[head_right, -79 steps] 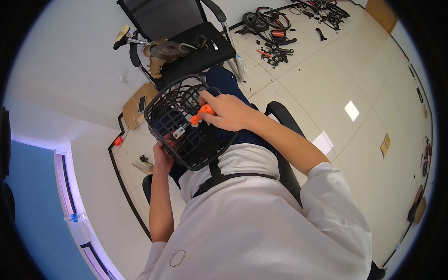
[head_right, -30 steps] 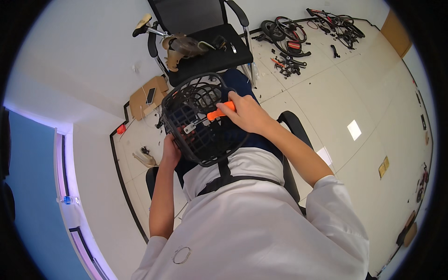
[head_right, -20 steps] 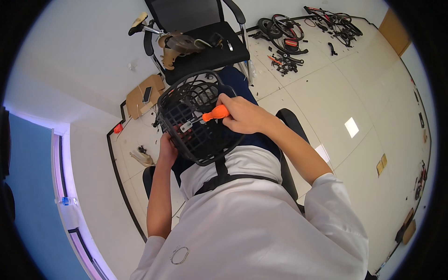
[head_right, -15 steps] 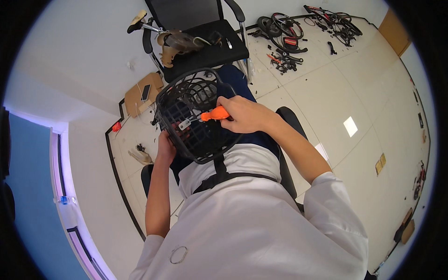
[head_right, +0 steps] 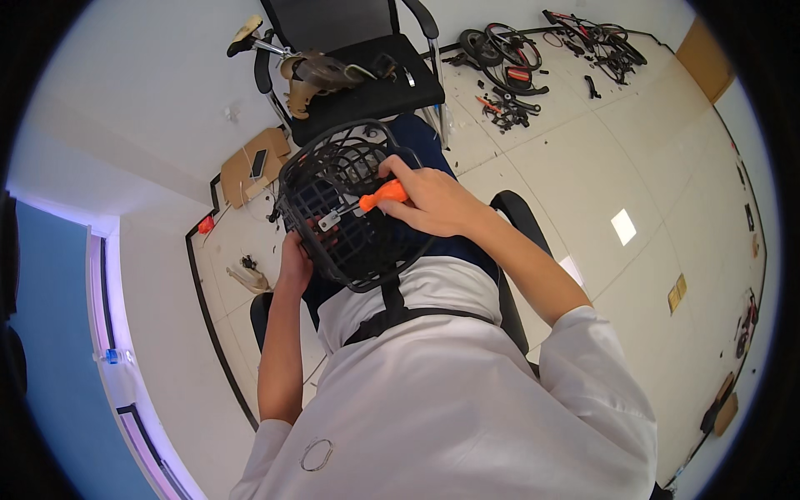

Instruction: The person picks up a black bicycle basket and sits on a chair. Using an orange screwdriver, they tighten screws on the basket's mounting bracket while holding it on their lap. The task focuses on securing the bracket hardware.

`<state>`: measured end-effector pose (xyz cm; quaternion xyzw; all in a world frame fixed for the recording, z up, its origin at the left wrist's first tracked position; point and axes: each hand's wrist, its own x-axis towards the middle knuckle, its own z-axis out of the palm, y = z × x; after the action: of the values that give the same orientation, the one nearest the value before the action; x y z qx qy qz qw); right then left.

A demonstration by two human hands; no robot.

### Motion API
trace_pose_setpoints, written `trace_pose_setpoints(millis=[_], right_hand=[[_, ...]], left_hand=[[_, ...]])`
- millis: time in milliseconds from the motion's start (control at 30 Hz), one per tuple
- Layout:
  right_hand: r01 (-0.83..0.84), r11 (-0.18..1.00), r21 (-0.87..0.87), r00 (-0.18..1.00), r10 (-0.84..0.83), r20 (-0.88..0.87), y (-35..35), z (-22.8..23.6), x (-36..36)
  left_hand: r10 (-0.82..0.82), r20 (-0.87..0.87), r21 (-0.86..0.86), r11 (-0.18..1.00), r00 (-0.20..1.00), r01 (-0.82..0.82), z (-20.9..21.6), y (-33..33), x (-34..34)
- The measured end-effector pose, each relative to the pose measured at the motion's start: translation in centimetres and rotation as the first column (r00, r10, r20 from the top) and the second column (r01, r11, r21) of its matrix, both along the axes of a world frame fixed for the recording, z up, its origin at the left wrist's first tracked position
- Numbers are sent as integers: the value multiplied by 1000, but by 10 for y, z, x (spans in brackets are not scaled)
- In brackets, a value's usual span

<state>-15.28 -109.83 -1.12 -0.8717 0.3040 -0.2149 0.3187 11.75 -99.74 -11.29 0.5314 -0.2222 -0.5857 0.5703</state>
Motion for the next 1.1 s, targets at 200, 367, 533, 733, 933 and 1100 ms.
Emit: trace_pose_setpoints(millis=[200, 367, 533, 733, 933, 1100], right_hand=[[21, 994, 107, 986, -3, -165, -8, 4, -4], [-12, 999, -49, 998, 16, 68, -3, -8, -2], [-29, 997, 71, 999, 26, 43, -4, -5, -1], [44, 998, -41, 999, -44, -20, -6, -11, -2], [-30, 1000, -5, 999, 30, -13, -10, -11, -4], [62, 998, -4, 992, -62, -107, -13, -14, -4]], left_hand=[[24, 12, 16, 1000, 1000, -24, 7, -1, -5], [44, -4, 27, 999, 999, -43, 12, 2, -7], [56, -30, -9, 998, 998, -57, 3, 0, -3], [24, 7, -7, 1000, 1000, -24, 1, -1, -2], [36, 3, -16, 999, 999, -36, 0, -2, -2], [37, 15, -17, 999, 999, -37, 1, -2, -2]])
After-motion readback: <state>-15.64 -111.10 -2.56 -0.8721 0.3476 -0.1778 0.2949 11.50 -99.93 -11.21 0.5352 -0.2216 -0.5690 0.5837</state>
